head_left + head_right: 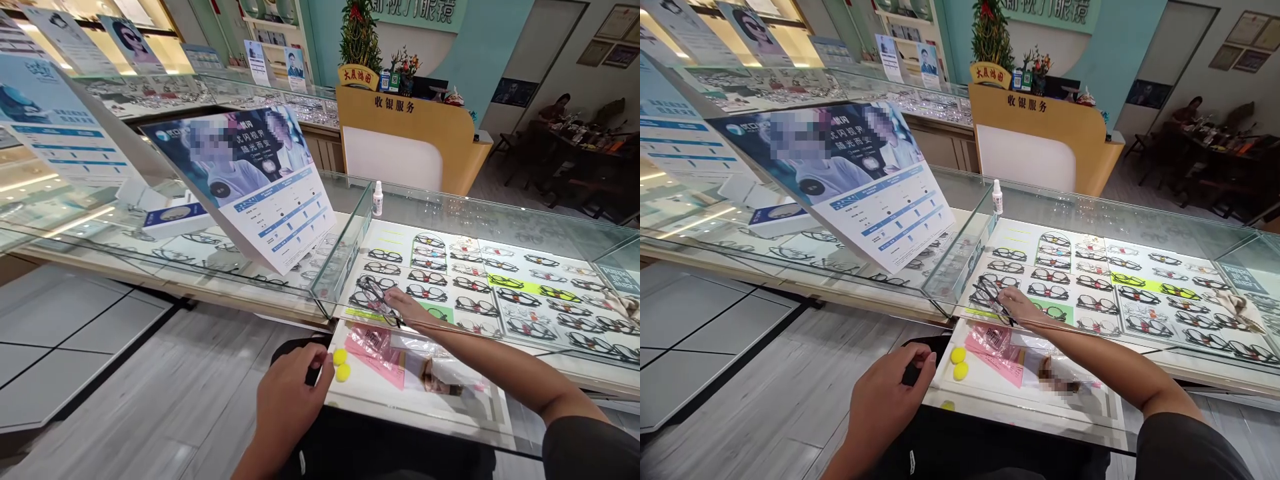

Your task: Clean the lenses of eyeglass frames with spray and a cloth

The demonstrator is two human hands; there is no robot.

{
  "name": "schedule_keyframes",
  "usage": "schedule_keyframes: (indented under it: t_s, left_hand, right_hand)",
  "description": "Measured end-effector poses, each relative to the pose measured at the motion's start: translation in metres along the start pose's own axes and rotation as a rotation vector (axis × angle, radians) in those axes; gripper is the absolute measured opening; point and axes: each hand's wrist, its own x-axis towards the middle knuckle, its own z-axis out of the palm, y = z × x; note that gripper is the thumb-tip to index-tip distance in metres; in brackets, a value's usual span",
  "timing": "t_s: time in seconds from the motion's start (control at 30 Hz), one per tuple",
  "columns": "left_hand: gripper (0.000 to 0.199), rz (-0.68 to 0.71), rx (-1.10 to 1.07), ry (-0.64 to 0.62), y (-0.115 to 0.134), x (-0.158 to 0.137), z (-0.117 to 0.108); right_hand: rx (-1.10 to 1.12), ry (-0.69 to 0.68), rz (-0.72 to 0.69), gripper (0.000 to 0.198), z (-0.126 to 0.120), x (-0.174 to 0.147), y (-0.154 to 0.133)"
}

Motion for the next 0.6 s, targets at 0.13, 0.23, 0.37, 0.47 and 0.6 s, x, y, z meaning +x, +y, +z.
schedule_keyframes:
  t_s: [0.13,0.23,0.37,0.47,0.6]
  left_hand:
    - [0.028,-0.015,0.006,-0.022,-0.003,-0.003,0.001]
    - [0.025,-0.023,0.005,-0.064,-0.006,-0.008,0.003]
    - [0.026,-0.070,0.013,-0.083,-0.006,-0.009,0.004]
    - [0.022,-0.061,0.047,-0.116,-0.005,-0.004,0.005]
    - [0.020,-0.017,0.087,-0.082,-0.007,0.003,0.007]
  right_hand:
    - [0.040,0.000,-0.014,0.052,-0.008,0.014,0.006]
    - [0.046,0.044,0.037,0.041,-0.020,0.023,0.013]
    - [-0.181,0.198,0.037,0.024,-0.046,0.045,0.014]
    - [-0.392,0.281,0.055,0.022,-0.065,0.070,0.009]
    - [-0.537,0.326,0.078,0.022,-0.083,0.110,0.007]
